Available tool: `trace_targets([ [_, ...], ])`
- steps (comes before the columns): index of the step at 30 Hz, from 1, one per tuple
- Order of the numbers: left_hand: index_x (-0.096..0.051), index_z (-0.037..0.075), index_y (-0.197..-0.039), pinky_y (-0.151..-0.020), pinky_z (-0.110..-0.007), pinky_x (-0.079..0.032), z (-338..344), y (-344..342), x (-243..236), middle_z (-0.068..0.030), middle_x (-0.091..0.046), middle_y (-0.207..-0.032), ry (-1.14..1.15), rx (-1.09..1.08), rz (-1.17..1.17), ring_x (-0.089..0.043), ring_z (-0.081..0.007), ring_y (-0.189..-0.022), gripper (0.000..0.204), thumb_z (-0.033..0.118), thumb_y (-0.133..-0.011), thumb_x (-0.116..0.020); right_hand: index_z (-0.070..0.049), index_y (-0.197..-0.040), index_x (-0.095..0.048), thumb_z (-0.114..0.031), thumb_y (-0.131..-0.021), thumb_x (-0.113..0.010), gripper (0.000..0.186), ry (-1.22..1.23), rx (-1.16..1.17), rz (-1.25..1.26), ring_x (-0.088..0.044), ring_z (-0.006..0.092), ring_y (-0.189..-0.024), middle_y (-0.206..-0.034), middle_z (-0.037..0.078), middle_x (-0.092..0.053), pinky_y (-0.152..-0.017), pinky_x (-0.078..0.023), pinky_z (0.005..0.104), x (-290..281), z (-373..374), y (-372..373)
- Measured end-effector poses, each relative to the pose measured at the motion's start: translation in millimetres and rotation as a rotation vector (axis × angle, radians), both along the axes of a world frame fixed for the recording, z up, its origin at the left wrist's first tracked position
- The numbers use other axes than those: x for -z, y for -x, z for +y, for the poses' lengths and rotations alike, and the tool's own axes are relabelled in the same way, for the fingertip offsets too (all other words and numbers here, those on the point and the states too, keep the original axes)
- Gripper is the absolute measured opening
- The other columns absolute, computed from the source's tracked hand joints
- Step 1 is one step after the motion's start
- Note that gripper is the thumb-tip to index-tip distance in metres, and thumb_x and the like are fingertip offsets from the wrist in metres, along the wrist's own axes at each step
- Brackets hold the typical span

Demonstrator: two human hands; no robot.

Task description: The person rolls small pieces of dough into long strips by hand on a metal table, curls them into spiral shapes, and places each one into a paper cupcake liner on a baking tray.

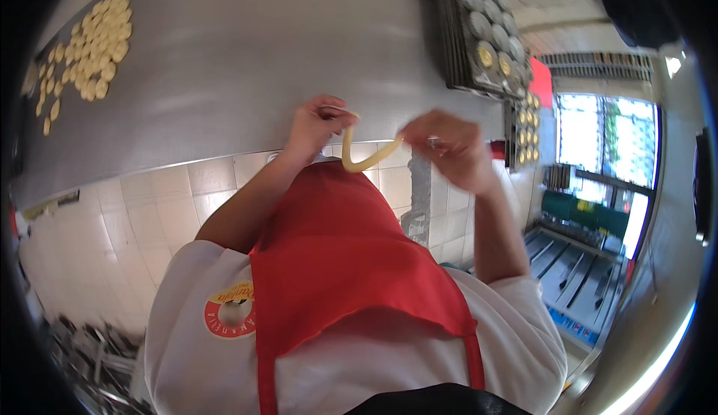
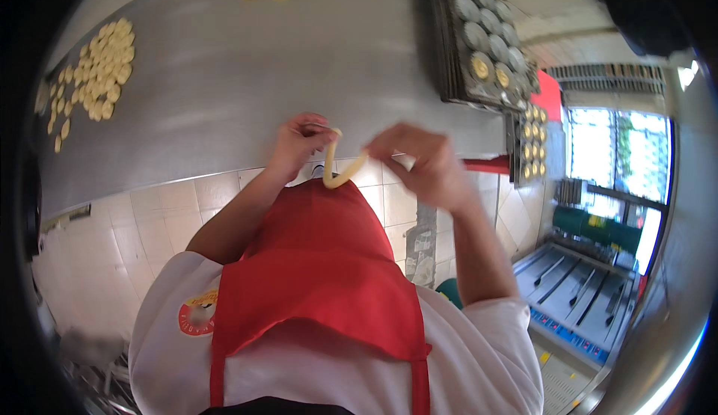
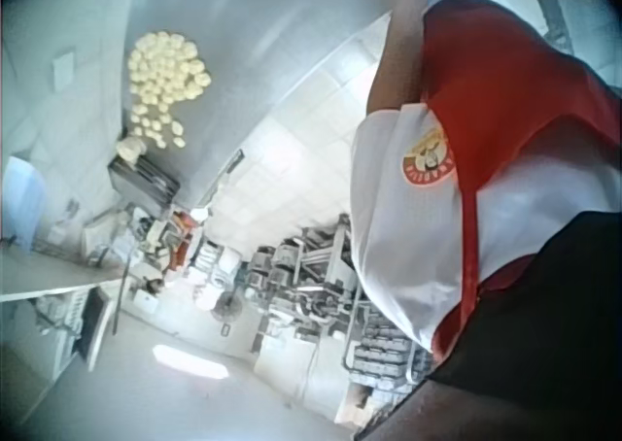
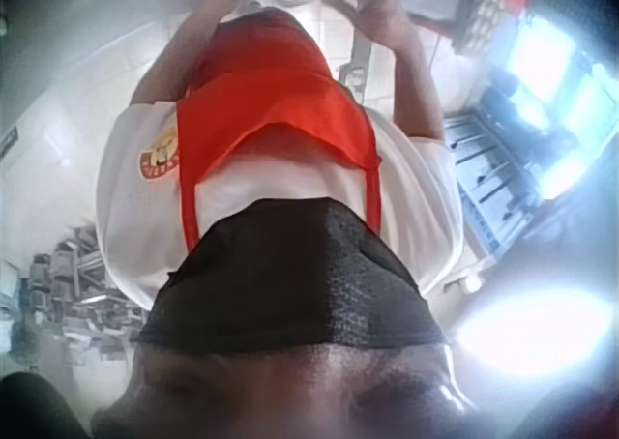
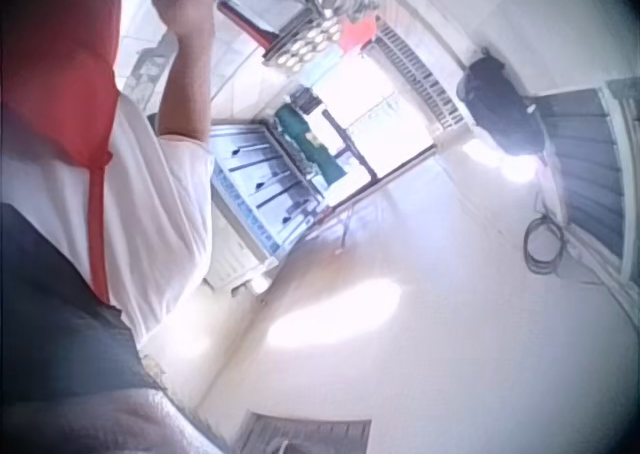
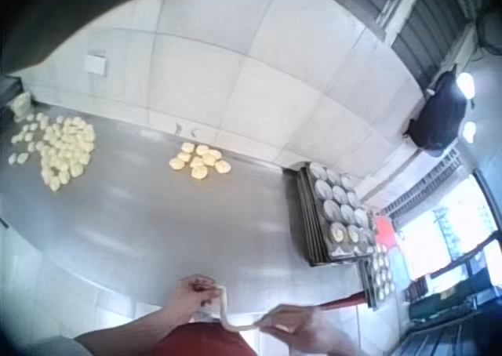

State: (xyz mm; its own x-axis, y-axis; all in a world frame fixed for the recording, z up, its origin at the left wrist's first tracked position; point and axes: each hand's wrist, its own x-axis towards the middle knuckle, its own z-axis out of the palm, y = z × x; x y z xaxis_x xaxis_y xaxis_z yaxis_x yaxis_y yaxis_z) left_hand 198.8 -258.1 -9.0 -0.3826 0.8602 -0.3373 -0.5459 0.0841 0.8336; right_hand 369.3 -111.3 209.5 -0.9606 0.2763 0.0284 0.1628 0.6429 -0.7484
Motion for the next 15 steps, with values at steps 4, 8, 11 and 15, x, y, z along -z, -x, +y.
trace_targets([
  [4,-0.069,0.007,-0.105,-0.079,-0.025,-0.056,7.5,-4.9,-27.9,-0.0013,-0.075,-0.091,-0.355,0.324,0.18,-0.07,-0.0087,-0.087,0.023,0.001,-0.09,-0.085,-0.001,-0.113,-0.08,0.003,-0.092,-0.076,0.021,-0.454,0.251,0.07,-0.077,0.0187,-0.089,-0.101,0.011,-0.08,-0.082,-0.062,0.0309,-58.0,21.4,18.1],
  [8,-0.069,0.007,-0.099,-0.081,-0.028,-0.058,17.8,-4.4,-43.2,-0.0014,-0.075,-0.092,-0.451,0.278,-0.172,-0.071,-0.0098,-0.089,0.018,-0.004,-0.091,-0.081,-0.003,-0.11,-0.082,-0.005,-0.093,-0.079,0.017,-0.176,0.132,-0.252,-0.078,0.0196,-0.088,-0.1,0.009,-0.081,-0.079,-0.061,0.0325,-45.4,7.4,-22.6],
  [11,-0.071,0.006,-0.104,-0.083,-0.029,-0.059,28.9,-17.2,-49.0,-0.0028,-0.076,-0.097,-0.433,0.293,-0.13,-0.072,-0.0114,-0.092,0.016,-0.004,-0.094,-0.077,-0.004,-0.109,-0.083,-0.012,-0.095,-0.081,0.017,-0.075,0.24,-0.15,-0.078,0.0184,-0.088,-0.098,0.01,-0.082,-0.078,-0.06,0.0314,-34.8,-10.1,-16.9],
  [15,-0.072,0.002,-0.113,-0.094,-0.033,-0.062,46.7,-17.2,-65.1,-0.0085,-0.077,-0.11,-0.322,0.376,-0.262,-0.075,-0.0176,-0.101,0.011,0.003,-0.102,-0.07,0.001,-0.116,-0.08,-0.012,-0.099,-0.078,0.022,0.174,0.562,-0.043,-0.076,0.0156,-0.093,-0.104,0.011,-0.082,-0.083,-0.06,0.0312,15.9,12.2,-30.1],
])
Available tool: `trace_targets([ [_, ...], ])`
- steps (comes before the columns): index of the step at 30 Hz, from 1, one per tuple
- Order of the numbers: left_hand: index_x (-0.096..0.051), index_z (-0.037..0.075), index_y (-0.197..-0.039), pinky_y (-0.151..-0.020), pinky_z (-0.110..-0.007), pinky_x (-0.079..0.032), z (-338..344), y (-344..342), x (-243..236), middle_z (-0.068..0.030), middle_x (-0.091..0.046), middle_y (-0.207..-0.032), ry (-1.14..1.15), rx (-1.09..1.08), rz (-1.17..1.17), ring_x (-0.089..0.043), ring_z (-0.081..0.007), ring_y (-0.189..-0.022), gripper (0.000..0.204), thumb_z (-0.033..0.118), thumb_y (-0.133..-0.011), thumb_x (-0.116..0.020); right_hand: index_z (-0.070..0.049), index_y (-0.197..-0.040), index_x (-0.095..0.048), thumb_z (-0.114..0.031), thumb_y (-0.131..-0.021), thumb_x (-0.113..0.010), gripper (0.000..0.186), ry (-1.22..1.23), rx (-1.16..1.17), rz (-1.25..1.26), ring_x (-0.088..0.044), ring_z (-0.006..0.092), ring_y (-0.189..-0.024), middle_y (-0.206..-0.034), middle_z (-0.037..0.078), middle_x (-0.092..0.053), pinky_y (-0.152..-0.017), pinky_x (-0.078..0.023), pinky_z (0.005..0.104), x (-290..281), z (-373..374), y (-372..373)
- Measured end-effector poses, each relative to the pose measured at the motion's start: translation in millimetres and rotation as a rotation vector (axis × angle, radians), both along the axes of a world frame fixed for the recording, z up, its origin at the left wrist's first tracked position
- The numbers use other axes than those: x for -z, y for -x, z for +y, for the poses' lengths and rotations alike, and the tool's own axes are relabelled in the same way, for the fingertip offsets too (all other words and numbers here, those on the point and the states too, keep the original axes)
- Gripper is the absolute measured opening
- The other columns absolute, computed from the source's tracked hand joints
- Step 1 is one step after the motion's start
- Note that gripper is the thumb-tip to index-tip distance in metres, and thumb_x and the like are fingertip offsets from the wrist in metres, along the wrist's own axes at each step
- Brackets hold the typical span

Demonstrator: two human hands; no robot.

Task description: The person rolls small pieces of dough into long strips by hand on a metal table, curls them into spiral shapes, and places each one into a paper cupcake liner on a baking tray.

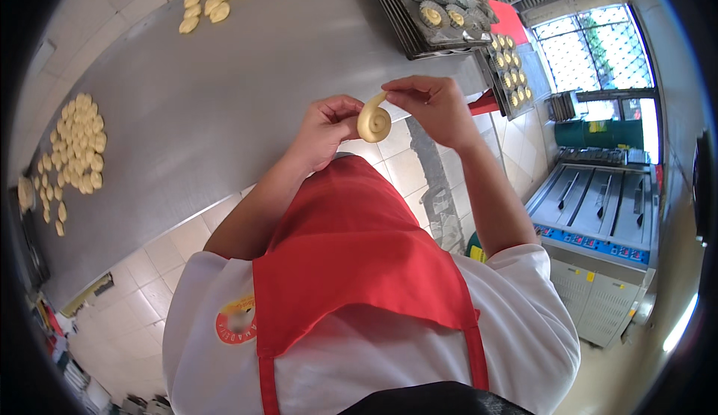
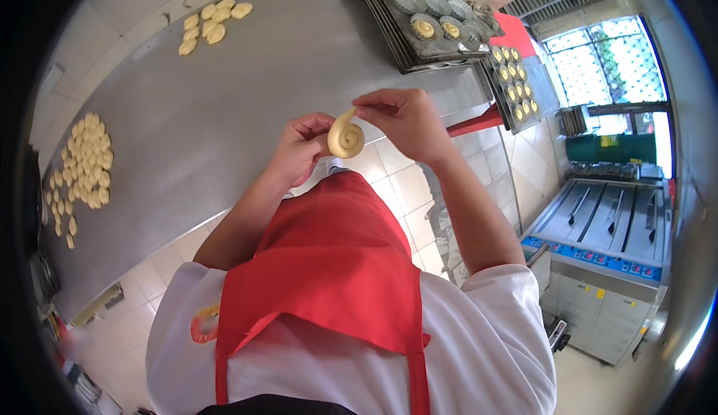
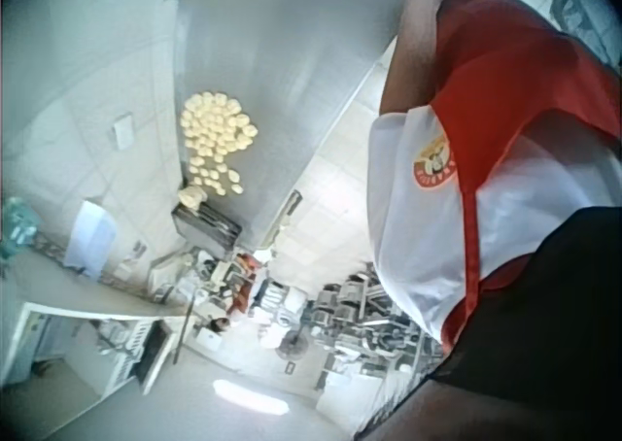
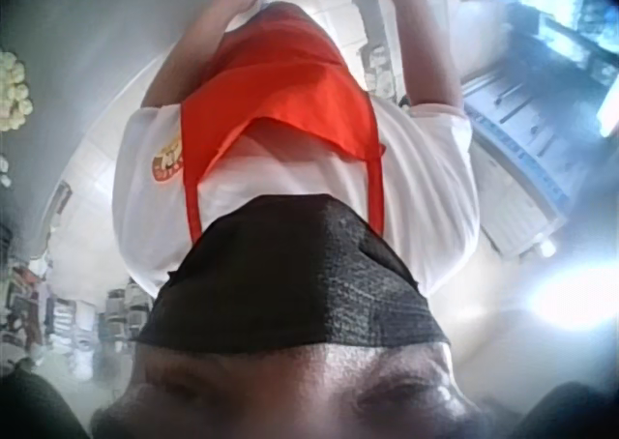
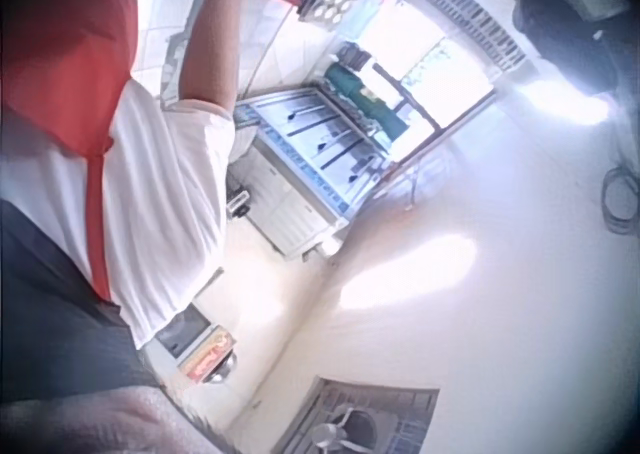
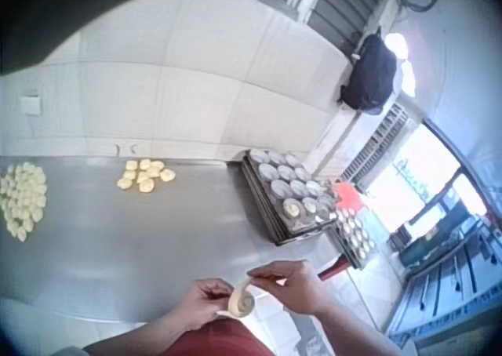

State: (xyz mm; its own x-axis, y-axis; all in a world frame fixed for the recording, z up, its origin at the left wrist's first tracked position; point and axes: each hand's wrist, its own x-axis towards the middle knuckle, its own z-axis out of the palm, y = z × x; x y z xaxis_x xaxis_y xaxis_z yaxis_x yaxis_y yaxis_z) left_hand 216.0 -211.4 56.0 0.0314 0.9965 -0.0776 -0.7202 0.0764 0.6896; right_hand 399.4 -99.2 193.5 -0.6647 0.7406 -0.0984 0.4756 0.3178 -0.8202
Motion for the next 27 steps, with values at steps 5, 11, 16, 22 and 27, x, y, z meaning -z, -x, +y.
trace_targets([
  [5,-0.071,-0.005,-0.122,-0.101,-0.037,-0.062,60.5,-8.9,-20.7,-0.0122,-0.074,-0.117,0.191,0.043,-0.034,-0.074,-0.0212,-0.109,0.026,0.017,-0.107,-0.069,0.008,-0.135,-0.067,-0.024,-0.112,-0.063,0.04,0.573,0.336,0.33,-0.075,0.0229,-0.108,-0.12,0.015,-0.076,-0.094,-0.064,0.037,53.8,16.7,-25.8],
  [11,-0.063,-0.002,-0.139,-0.101,-0.032,-0.058,220.6,-31.8,-42.1,-0.011,-0.073,-0.122,0.147,0.038,0.316,-0.071,-0.0166,-0.112,0.044,0.023,-0.105,-0.074,0.005,-0.138,-0.064,-0.024,-0.105,-0.073,0.045,0.561,0.436,0.52,-0.075,0.0228,-0.108,-0.122,0.013,-0.074,-0.091,-0.065,0.0379,73.8,151.4,-53.1],
  [16,-0.056,0.005,-0.15,-0.107,-0.038,-0.052,328.7,42.7,-18.7,-0.0153,-0.069,-0.139,0.106,-0.332,0.935,-0.064,-0.0269,-0.13,0.064,0.036,-0.099,-0.08,0.006,-0.143,-0.056,-0.018,-0.102,-0.076,0.051,0.283,0.581,0.394,-0.075,0.0184,-0.092,-0.115,0.014,-0.075,-0.082,-0.064,0.0331,55.8,370.8,-146.1],
  [22,-0.043,0.008,-0.16,-0.114,-0.047,-0.051,276.7,283.7,97.6,-0.0224,-0.053,-0.156,0.463,-0.282,2.537,-0.054,-0.0392,-0.143,0.074,0.014,-0.092,-0.072,-0.009,-0.137,-0.069,-0.025,-0.097,-0.079,0.045,0.021,0.282,-0.547,-0.077,0.0267,-0.1,-0.116,0.014,-0.077,-0.087,-0.061,0.0394,74.1,494.4,-165.7],
  [27,-0.045,0.013,-0.158,-0.114,-0.049,-0.051,335.8,288.4,69.0,-0.0187,-0.054,-0.157,0.726,0.223,2.358,-0.054,-0.0386,-0.142,0.072,0.005,-0.09,-0.069,-0.012,-0.125,-0.076,-0.029,-0.1,-0.069,0.031,-0.628,0.427,-0.734,-0.074,0.0387,-0.102,-0.109,0.015,-0.078,-0.086,-0.059,0.0485,44.5,430.7,-165.3],
])
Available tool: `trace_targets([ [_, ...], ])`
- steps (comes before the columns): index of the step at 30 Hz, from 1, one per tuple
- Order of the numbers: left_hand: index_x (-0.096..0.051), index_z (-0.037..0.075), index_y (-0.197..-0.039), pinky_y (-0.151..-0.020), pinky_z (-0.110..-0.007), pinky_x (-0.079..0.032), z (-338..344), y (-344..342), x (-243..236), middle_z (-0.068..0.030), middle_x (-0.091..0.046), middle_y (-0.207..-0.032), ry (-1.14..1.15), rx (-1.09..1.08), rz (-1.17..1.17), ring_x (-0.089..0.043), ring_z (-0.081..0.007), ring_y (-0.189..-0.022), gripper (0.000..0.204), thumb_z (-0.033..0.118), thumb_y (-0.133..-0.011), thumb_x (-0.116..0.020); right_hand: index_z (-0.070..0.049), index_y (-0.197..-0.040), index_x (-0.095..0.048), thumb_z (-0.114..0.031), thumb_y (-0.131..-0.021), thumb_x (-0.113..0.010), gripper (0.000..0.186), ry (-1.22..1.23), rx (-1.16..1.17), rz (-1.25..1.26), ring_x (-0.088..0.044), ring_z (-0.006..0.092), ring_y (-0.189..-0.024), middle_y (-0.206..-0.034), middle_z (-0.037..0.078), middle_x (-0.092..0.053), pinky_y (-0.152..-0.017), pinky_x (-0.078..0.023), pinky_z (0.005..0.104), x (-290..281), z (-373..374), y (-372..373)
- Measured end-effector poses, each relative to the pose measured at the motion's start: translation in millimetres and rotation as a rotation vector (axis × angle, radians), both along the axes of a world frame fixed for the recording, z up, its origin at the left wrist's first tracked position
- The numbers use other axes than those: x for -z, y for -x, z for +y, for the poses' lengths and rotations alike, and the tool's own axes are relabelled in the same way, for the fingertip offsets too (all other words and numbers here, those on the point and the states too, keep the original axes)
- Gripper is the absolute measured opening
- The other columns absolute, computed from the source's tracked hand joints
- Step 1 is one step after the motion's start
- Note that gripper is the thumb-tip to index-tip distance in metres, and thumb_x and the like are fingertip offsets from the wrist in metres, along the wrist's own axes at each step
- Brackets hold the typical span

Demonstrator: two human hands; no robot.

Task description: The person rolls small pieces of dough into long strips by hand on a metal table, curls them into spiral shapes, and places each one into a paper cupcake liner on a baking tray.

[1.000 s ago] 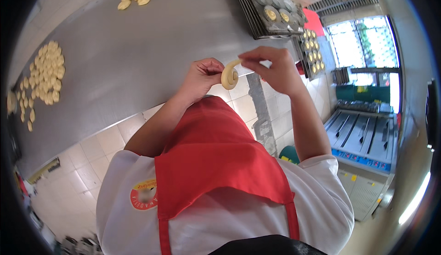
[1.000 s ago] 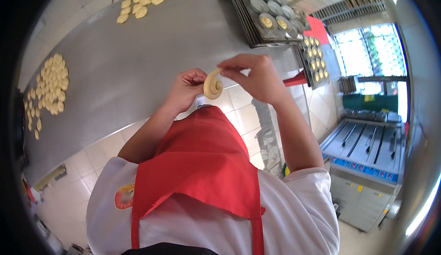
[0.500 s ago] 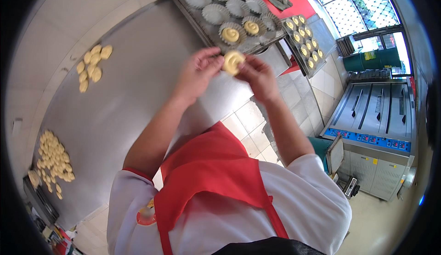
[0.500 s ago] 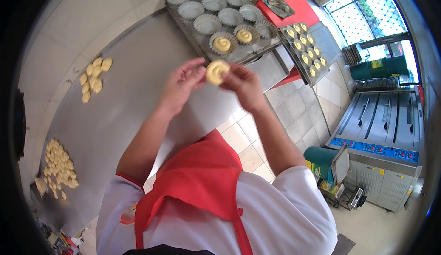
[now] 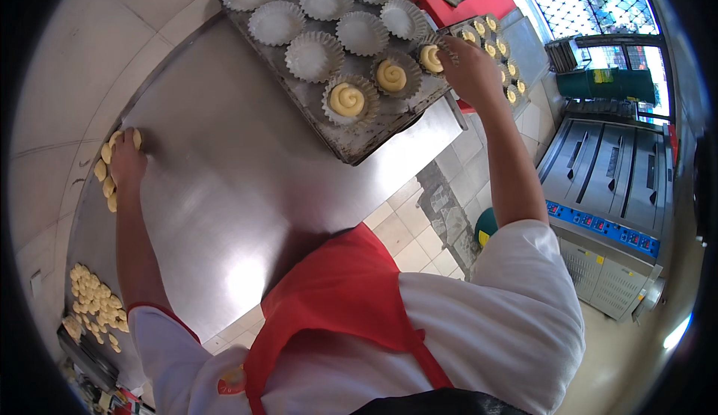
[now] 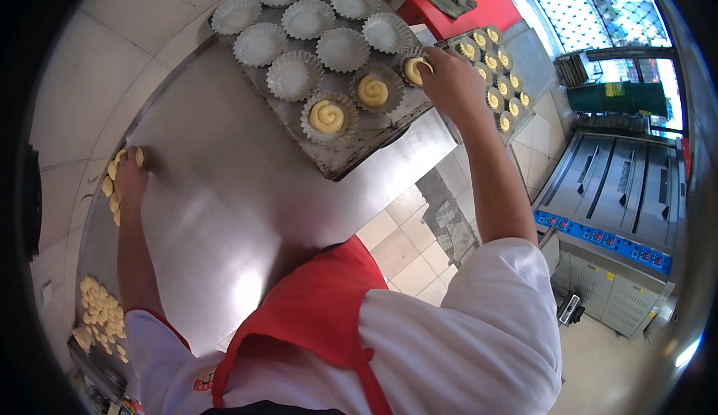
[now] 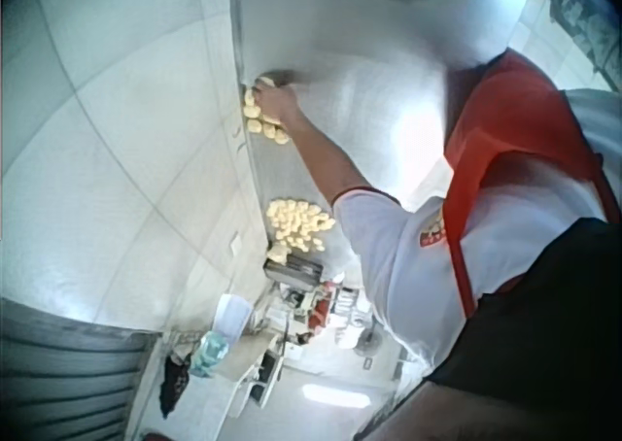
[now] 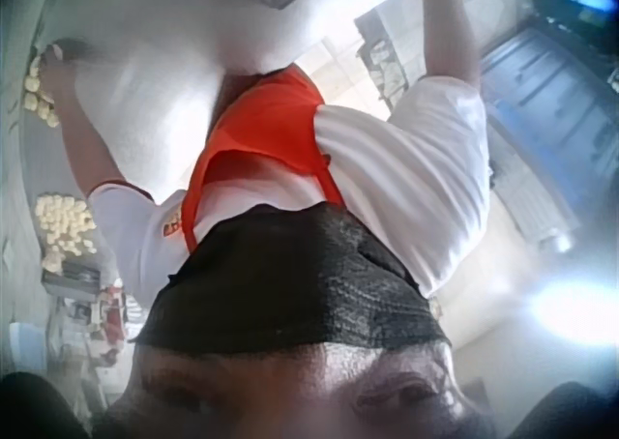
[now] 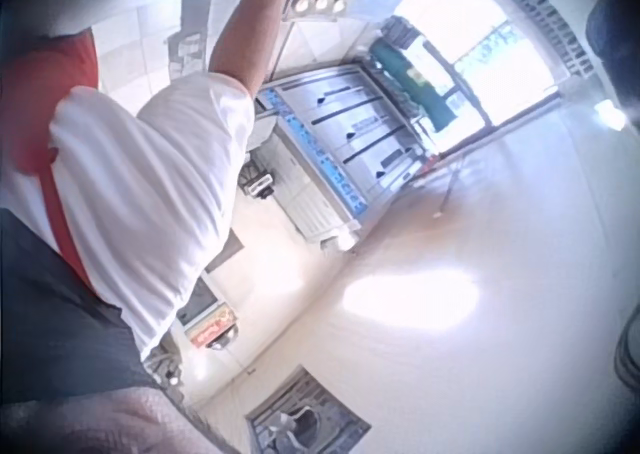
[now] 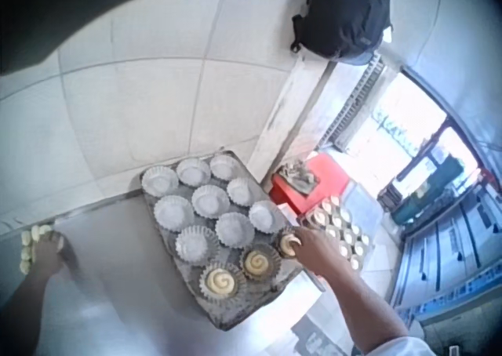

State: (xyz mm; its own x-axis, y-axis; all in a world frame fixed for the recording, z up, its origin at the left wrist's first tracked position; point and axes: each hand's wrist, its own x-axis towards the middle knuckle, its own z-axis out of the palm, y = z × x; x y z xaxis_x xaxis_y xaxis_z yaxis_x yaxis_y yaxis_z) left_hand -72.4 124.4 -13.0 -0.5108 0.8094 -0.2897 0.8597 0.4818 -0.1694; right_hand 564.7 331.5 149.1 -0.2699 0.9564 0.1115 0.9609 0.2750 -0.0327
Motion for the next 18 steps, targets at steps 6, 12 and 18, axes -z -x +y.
trace_targets([
  [6,-0.062,0.008,-0.135,-0.101,-0.047,-0.055,-46.0,11.7,1.6,-0.0173,-0.064,-0.135,-0.607,0.064,-0.151,-0.064,-0.0361,-0.121,0.047,0.01,-0.09,-0.074,-0.005,-0.123,-0.075,-0.017,-0.096,-0.078,0.029,0.316,-0.217,0.657,-0.076,0.0278,-0.09,-0.108,0.013,-0.077,-0.075,-0.061,0.0412,8.8,-117.3,114.7],
  [12,-0.07,0.006,-0.115,-0.091,-0.039,-0.055,-190.1,-188.9,-67.2,-0.0115,-0.062,-0.117,-1.217,-0.209,-1.245,-0.062,-0.0254,-0.107,0.033,0.021,-0.089,-0.086,-0.005,-0.141,-0.06,-0.007,-0.096,-0.08,0.05,0.848,-0.509,1.233,-0.065,0.023,-0.117,-0.137,0.013,-0.059,-0.095,-0.058,0.037,62.1,-325.8,281.4],
  [18,-0.071,0.008,-0.115,-0.1,-0.047,-0.049,-348.5,-243.7,2.9,-0.0139,-0.059,-0.123,-0.844,-0.305,-0.819,-0.059,-0.0347,-0.116,0.05,0.048,-0.087,-0.086,0.0,-0.129,-0.071,-0.02,-0.102,-0.072,0.034,0.682,-0.832,0.35,-0.067,0.0309,-0.113,-0.13,0.021,-0.068,-0.097,-0.053,0.0473,132.1,-373.3,249.1],
])
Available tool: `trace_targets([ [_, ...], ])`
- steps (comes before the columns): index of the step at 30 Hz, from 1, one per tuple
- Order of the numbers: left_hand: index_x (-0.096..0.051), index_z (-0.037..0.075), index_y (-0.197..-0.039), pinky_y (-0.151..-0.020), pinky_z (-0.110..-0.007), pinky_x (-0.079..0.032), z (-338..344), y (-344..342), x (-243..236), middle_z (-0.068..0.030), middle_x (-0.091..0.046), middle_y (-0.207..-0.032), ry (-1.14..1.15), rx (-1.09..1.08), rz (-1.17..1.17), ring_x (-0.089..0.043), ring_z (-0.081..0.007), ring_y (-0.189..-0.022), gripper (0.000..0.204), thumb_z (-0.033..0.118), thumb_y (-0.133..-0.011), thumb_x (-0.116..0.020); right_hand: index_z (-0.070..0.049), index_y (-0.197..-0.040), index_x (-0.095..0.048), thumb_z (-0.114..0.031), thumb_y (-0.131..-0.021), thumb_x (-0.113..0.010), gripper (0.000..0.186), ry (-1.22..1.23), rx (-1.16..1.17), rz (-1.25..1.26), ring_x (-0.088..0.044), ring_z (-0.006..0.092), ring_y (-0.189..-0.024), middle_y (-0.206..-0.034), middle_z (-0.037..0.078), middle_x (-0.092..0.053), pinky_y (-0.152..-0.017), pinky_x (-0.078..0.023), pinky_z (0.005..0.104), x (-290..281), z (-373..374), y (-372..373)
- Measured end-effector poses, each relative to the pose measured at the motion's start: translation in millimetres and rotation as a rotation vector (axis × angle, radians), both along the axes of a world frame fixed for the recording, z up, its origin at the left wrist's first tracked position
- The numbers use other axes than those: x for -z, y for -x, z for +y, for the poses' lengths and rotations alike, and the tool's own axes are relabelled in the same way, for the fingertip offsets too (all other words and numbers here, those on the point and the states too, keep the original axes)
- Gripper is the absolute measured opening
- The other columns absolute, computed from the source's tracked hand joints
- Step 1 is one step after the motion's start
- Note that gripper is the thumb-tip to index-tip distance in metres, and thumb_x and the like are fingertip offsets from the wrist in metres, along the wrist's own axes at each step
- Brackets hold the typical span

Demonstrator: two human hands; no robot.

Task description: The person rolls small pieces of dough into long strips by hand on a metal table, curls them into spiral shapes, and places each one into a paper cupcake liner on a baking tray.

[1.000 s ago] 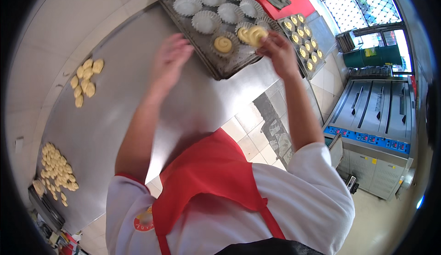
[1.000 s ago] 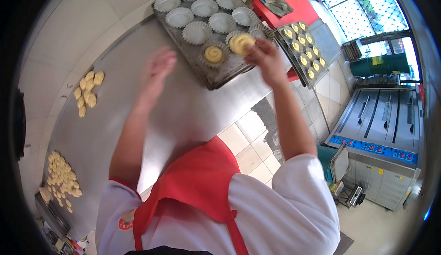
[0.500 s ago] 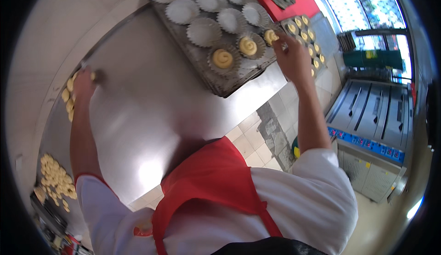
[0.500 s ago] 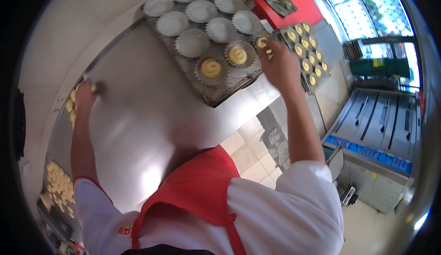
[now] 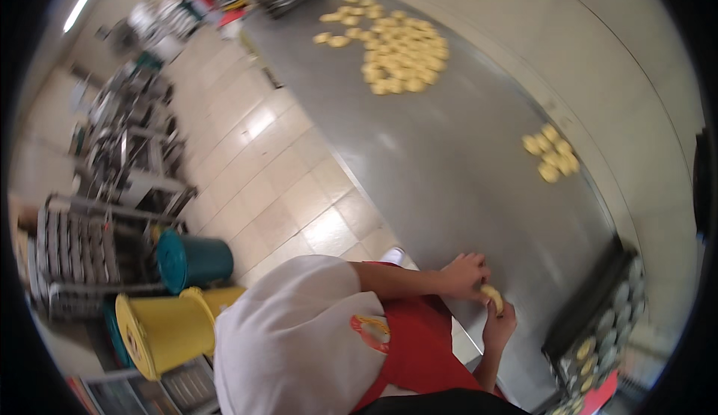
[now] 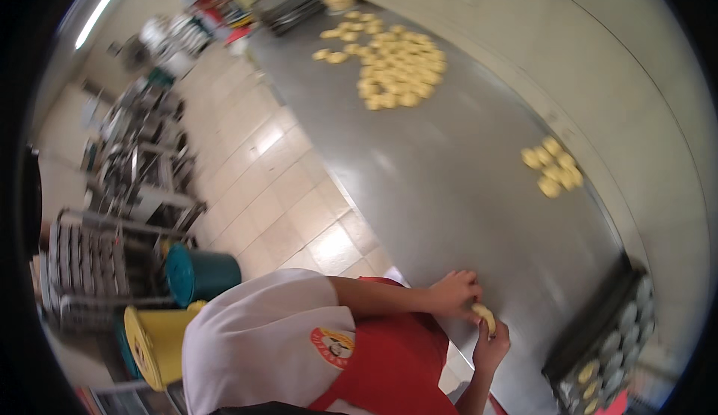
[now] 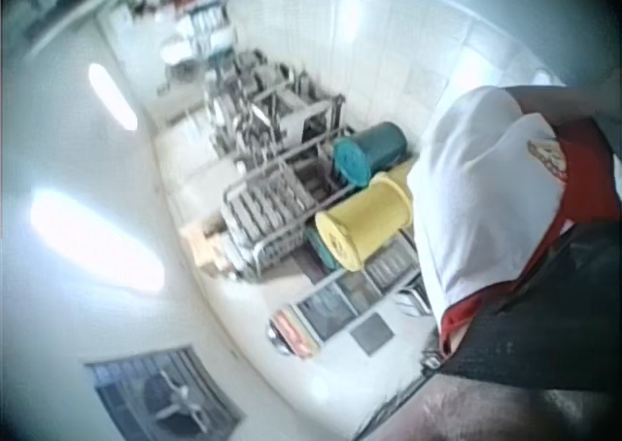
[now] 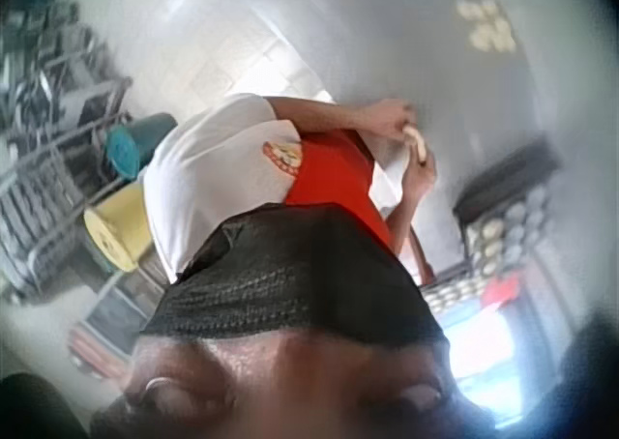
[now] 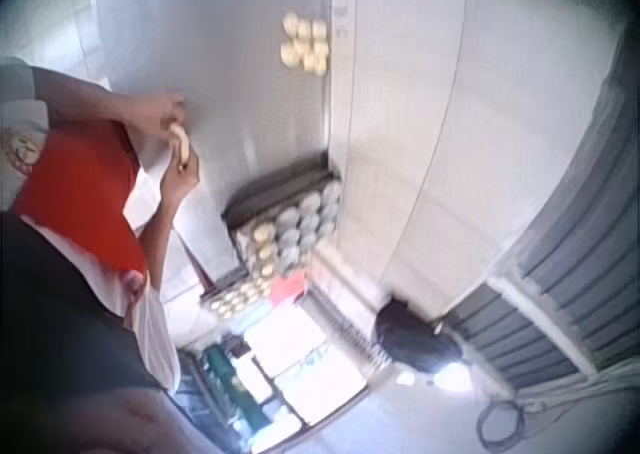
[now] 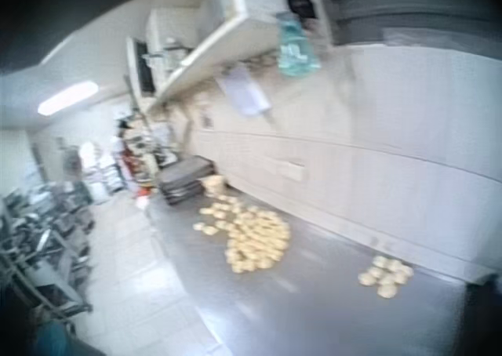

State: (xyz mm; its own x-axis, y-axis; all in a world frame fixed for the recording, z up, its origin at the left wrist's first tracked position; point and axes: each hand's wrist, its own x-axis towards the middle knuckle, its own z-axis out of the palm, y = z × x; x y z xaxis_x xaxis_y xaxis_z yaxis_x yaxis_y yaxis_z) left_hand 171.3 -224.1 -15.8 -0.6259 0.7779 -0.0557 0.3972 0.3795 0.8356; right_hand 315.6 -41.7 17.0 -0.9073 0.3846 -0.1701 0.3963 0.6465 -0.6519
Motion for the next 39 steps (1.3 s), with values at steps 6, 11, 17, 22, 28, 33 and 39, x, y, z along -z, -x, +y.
trace_targets([
  [6,-0.06,0.006,-0.133,-0.105,-0.051,-0.045,-81.7,3.2,-11.6,-0.0178,-0.055,-0.132,-0.189,-0.18,0.1,-0.055,-0.0388,-0.123,0.057,0.039,-0.091,-0.081,0.004,-0.169,-0.019,-0.041,-0.109,-0.05,0.081,-0.629,-0.216,-0.168,-0.023,0.048,-0.162,-0.176,0.029,-0.019,-0.129,-0.024,0.0594,74.4,-71.6,-43.3],
  [11,-0.058,0.004,-0.133,-0.105,-0.05,-0.046,-84.0,32.6,-16.5,-0.0186,-0.054,-0.132,-0.306,-0.203,0.107,-0.055,-0.0401,-0.121,0.051,0.03,-0.093,-0.079,-0.002,-0.171,-0.017,-0.063,-0.11,-0.038,0.089,-0.859,0.094,-0.271,-0.023,0.0471,-0.161,-0.177,0.024,-0.019,-0.129,-0.022,0.0607,82.1,40.1,141.8],
  [17,-0.055,0.002,-0.136,-0.119,-0.051,-0.036,11.3,2.5,-7.3,-0.0223,-0.05,-0.147,-0.519,-0.031,0.051,-0.041,-0.0426,-0.148,0.053,0.023,-0.093,-0.077,-0.006,-0.171,-0.024,-0.063,-0.112,-0.03,0.082,-1.046,0.143,-0.03,-0.026,0.0449,-0.161,-0.177,0.02,-0.024,-0.128,-0.025,0.0619,152.3,80.2,124.1],
  [22,-0.043,0.004,-0.161,-0.133,-0.058,-0.017,71.4,-91.7,46.9,-0.0241,-0.028,-0.173,-0.138,0.279,-0.047,-0.011,-0.0439,-0.166,0.076,0.031,-0.095,-0.071,-0.011,-0.171,-0.027,-0.058,-0.114,-0.031,0.074,-0.759,-0.168,-0.149,-0.024,0.0445,-0.162,-0.177,0.018,-0.025,-0.129,-0.022,0.0614,113.1,-21.6,-30.3],
  [28,-0.043,0.003,-0.161,-0.133,-0.061,-0.007,154.5,49.0,31.4,-0.023,-0.024,-0.175,0.04,-0.18,0.336,-0.012,-0.0423,-0.165,0.069,0.047,-0.108,-0.046,-0.013,-0.172,-0.026,-0.054,-0.114,-0.033,0.071,-0.896,0.125,-0.429,-0.019,0.0458,-0.163,-0.179,0.017,-0.02,-0.13,-0.018,0.062,74.2,63.7,109.6],
  [33,-0.039,0.007,-0.165,-0.133,-0.062,-0.008,130.6,56.1,64.5,-0.0159,-0.021,-0.178,0.1,0.124,0.492,-0.01,-0.0392,-0.166,0.075,0.053,-0.106,-0.049,-0.013,-0.171,-0.028,-0.053,-0.113,-0.035,0.071,-0.755,-0.099,-0.112,-0.015,0.0499,-0.163,-0.179,0.02,-0.016,-0.129,-0.013,0.0663,78.1,93.4,78.2],
  [39,-0.04,0.004,-0.164,-0.131,-0.063,-0.018,-9.7,-82.3,22.4,-0.0292,-0.031,-0.171,0.434,0.313,0.409,-0.023,-0.0513,-0.16,0.076,0.041,-0.101,-0.063,-0.004,-0.163,-0.042,-0.044,-0.102,-0.062,0.076,-0.382,-0.274,-0.113,-0.025,0.058,-0.156,-0.17,0.031,-0.031,-0.126,-0.022,0.0709,75.5,8.8,-94.2],
])
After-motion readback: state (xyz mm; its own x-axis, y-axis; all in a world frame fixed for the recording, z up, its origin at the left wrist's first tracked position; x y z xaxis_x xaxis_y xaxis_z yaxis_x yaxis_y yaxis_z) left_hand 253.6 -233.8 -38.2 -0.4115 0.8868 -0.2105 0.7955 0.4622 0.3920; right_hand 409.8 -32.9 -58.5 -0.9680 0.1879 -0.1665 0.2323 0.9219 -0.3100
